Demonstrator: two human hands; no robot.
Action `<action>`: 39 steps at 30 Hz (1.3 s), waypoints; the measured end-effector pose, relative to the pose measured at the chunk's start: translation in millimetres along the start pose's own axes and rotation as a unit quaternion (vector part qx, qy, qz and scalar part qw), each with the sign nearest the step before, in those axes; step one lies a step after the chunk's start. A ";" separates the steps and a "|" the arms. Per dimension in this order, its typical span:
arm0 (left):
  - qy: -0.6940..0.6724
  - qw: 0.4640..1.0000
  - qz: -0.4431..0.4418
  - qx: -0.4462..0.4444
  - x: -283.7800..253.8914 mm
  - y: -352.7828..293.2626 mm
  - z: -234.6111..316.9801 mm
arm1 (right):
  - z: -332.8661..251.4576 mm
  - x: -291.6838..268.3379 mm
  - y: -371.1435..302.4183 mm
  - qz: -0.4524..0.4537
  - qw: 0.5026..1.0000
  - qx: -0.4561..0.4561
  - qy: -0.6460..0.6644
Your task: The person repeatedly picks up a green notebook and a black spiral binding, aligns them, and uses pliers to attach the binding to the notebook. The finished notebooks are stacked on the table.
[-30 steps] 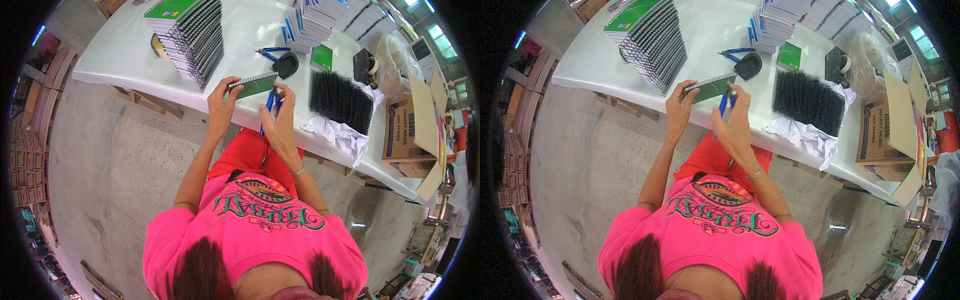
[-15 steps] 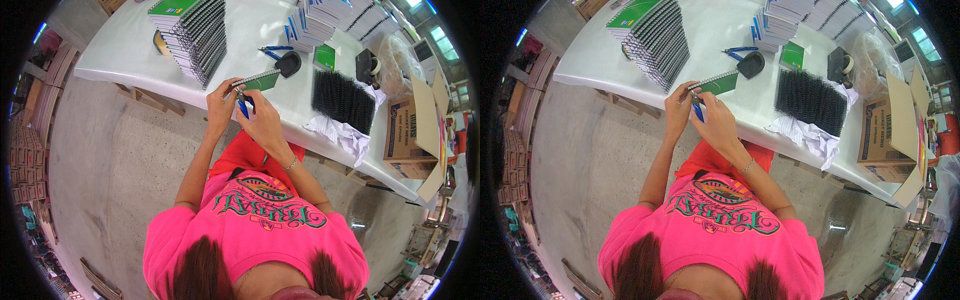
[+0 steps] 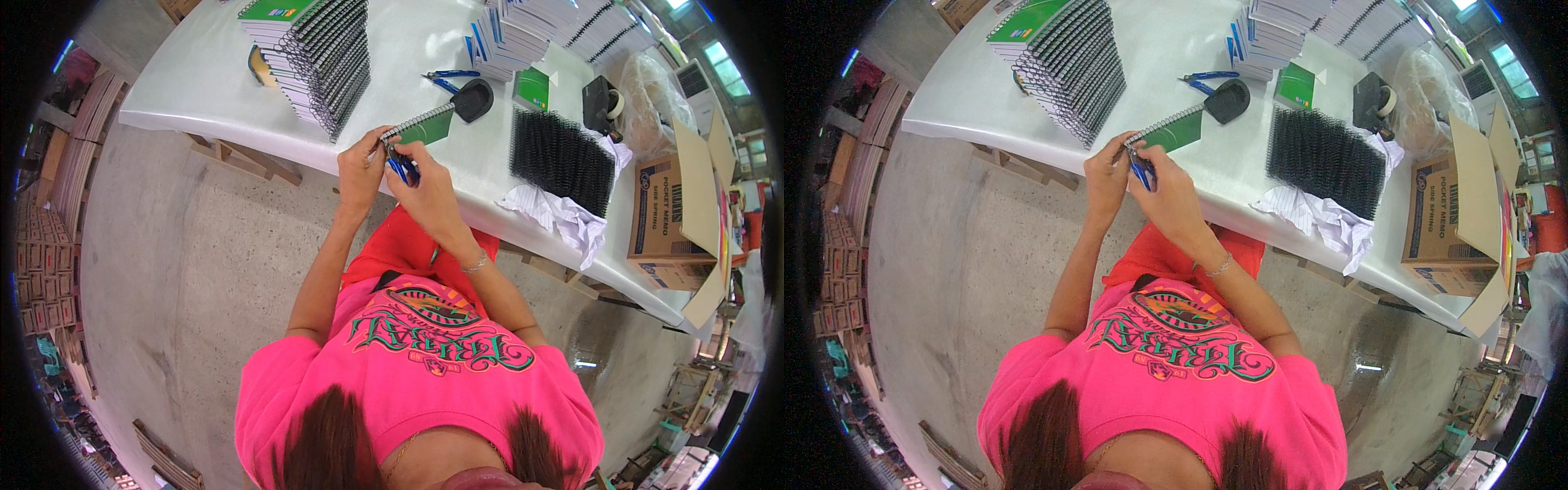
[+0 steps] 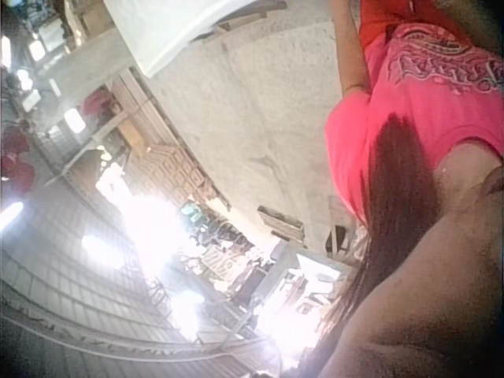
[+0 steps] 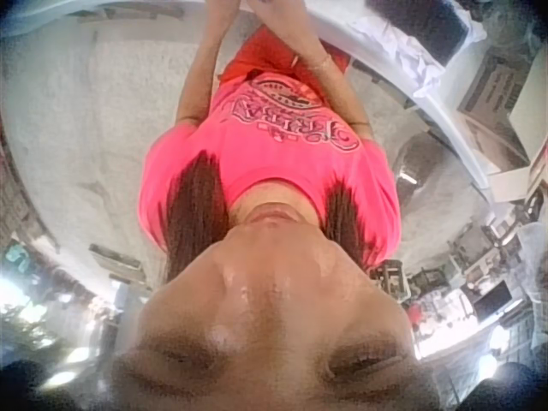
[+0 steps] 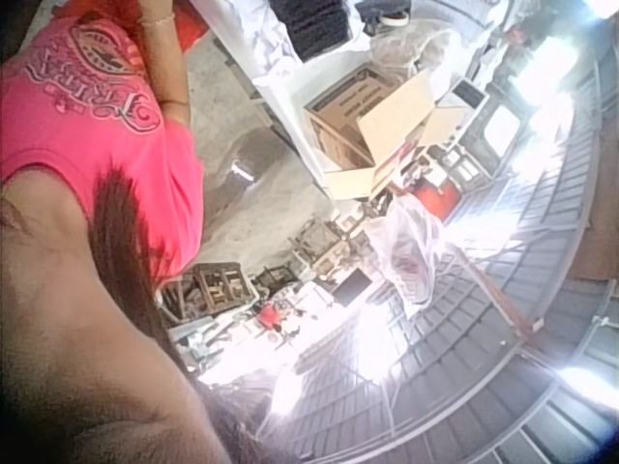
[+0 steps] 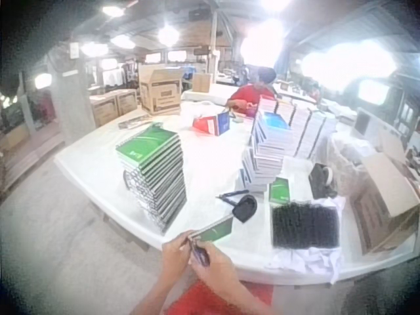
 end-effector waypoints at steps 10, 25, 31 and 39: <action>0.020 0.998 0.026 -0.053 -5.7 3.1 8.6 | 19.5 -31.5 17.0 -0.098 0.961 0.190 0.174; 0.018 0.981 0.103 0.161 -113.5 203.4 171.1 | 60.4 -87.7 27.6 0.167 0.924 -0.178 -0.294; 0.017 0.987 -0.102 0.123 -83.3 280.1 207.0 | 57.5 -83.3 26.6 0.164 0.919 -0.195 -0.300; 0.157 0.896 -0.344 0.233 17.1 313.7 175.4 | 57.2 -83.3 25.8 0.166 0.916 -0.205 -0.301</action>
Point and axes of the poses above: each hand's wrist, its own y-axis towards the middle knuckle, its own x-axis out of the palm, z = x × y, the point moved 8 cm from there along y, towards the middle knuckle, and after that the axes turned 14 degrees about z, right-handed, at the moved point
